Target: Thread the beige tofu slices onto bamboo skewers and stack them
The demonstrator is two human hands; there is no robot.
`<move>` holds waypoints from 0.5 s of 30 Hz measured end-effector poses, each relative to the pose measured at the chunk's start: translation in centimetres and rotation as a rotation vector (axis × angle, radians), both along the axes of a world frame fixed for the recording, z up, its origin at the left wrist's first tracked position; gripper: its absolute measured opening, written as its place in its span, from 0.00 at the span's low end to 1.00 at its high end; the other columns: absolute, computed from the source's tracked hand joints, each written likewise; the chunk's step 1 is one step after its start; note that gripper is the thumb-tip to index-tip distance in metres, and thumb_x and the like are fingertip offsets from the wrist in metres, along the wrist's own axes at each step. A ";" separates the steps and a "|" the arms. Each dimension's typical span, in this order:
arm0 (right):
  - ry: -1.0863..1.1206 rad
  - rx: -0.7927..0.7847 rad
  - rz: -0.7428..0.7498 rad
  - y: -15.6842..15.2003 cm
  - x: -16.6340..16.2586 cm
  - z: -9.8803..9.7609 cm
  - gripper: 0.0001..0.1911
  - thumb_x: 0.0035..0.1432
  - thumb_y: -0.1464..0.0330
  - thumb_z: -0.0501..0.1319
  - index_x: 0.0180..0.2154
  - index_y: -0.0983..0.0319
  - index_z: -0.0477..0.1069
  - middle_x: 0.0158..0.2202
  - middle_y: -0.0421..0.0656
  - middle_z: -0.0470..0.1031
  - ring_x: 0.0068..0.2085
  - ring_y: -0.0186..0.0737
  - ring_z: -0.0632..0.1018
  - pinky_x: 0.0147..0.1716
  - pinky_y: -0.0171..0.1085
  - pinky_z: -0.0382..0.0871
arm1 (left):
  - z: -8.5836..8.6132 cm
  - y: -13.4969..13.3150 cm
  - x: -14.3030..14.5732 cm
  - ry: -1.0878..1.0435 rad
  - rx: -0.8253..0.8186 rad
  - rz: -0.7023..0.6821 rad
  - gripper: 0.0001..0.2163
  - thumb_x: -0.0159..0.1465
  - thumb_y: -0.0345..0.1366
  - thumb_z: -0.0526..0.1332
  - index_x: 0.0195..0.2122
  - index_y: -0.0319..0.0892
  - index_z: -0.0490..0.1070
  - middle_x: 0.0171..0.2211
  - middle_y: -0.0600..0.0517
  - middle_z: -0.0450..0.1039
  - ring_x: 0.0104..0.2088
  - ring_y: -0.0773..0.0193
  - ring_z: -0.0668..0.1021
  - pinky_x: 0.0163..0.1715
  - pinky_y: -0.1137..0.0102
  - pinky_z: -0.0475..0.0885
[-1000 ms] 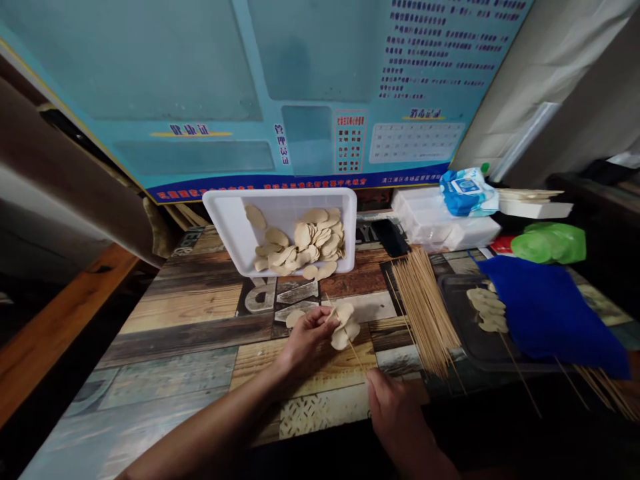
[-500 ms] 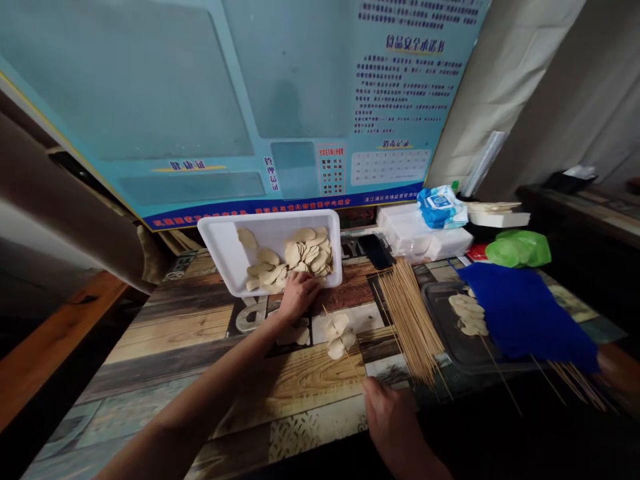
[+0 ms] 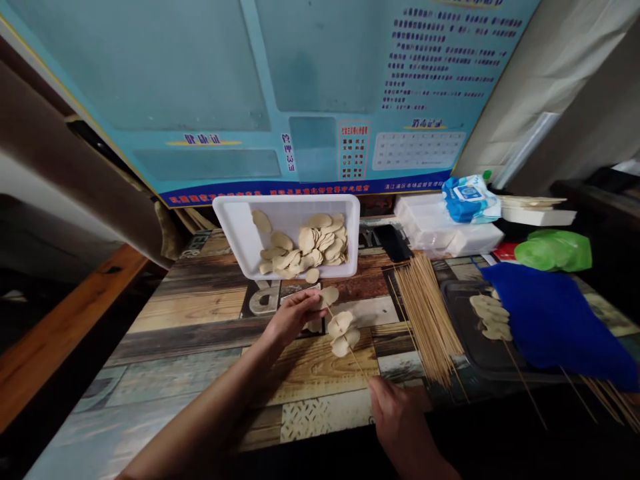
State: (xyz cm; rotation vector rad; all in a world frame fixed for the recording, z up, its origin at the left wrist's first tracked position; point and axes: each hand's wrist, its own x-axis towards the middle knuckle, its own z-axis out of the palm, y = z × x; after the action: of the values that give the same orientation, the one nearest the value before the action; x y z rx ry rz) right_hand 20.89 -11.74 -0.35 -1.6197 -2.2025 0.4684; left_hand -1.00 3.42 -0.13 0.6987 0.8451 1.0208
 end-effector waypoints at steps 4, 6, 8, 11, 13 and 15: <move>-0.019 -0.011 -0.003 0.1 -0.1 0.1 0.18 0.64 0.71 0.41 0.32 0.61 0.69 0.28 0.45 0.78 0.30 0.39 0.79 0.29 0.34 0.68 | 0.0 0.0 -0.3 0.050 0.090 0.043 0.13 0.48 0.40 0.69 0.31 0.38 0.74 0.30 0.52 0.74 0.31 0.67 0.75 0.37 0.68 0.72; -0.033 -0.002 -0.003 0.2 -0.2 0.1 0.18 0.64 0.71 0.42 0.32 0.61 0.69 0.28 0.45 0.78 0.30 0.39 0.79 0.28 0.34 0.69 | 0.1 -0.2 -0.3 0.128 0.165 0.043 0.14 0.49 0.41 0.68 0.32 0.37 0.75 0.28 0.51 0.74 0.29 0.67 0.74 0.35 0.69 0.71; -0.053 -0.007 -0.001 0.2 -0.2 0.1 0.19 0.64 0.71 0.41 0.32 0.61 0.69 0.27 0.45 0.77 0.29 0.39 0.79 0.27 0.34 0.69 | 0.2 -0.4 -0.1 0.218 0.237 0.054 0.14 0.50 0.42 0.67 0.32 0.37 0.75 0.26 0.52 0.73 0.28 0.67 0.73 0.34 0.70 0.70; -0.053 0.001 0.009 0.3 -0.2 -0.1 0.19 0.64 0.71 0.41 0.32 0.62 0.69 0.28 0.45 0.78 0.30 0.39 0.79 0.28 0.34 0.70 | 0.3 -0.6 0.0 0.241 0.252 0.074 0.14 0.49 0.43 0.68 0.31 0.37 0.75 0.27 0.52 0.73 0.28 0.67 0.73 0.34 0.69 0.70; -0.039 0.034 0.017 0.2 -0.2 -0.3 0.18 0.64 0.71 0.42 0.33 0.62 0.69 0.30 0.46 0.78 0.32 0.40 0.80 0.30 0.34 0.70 | 0.4 -0.6 0.1 0.166 0.197 0.073 0.15 0.48 0.43 0.68 0.31 0.37 0.75 0.28 0.51 0.74 0.29 0.66 0.74 0.35 0.68 0.71; -0.030 0.067 0.014 0.2 -0.1 -0.3 0.18 0.64 0.71 0.42 0.34 0.62 0.70 0.31 0.47 0.79 0.32 0.40 0.80 0.30 0.34 0.71 | 0.6 -0.5 0.0 0.092 0.131 0.053 0.16 0.47 0.42 0.69 0.31 0.37 0.74 0.28 0.52 0.74 0.28 0.67 0.74 0.34 0.67 0.72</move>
State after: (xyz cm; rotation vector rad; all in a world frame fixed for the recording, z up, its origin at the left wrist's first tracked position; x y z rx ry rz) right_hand 20.80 -11.51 -0.67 -1.5873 -2.2287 0.3727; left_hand -1.01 2.90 0.42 0.8433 0.8862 1.1053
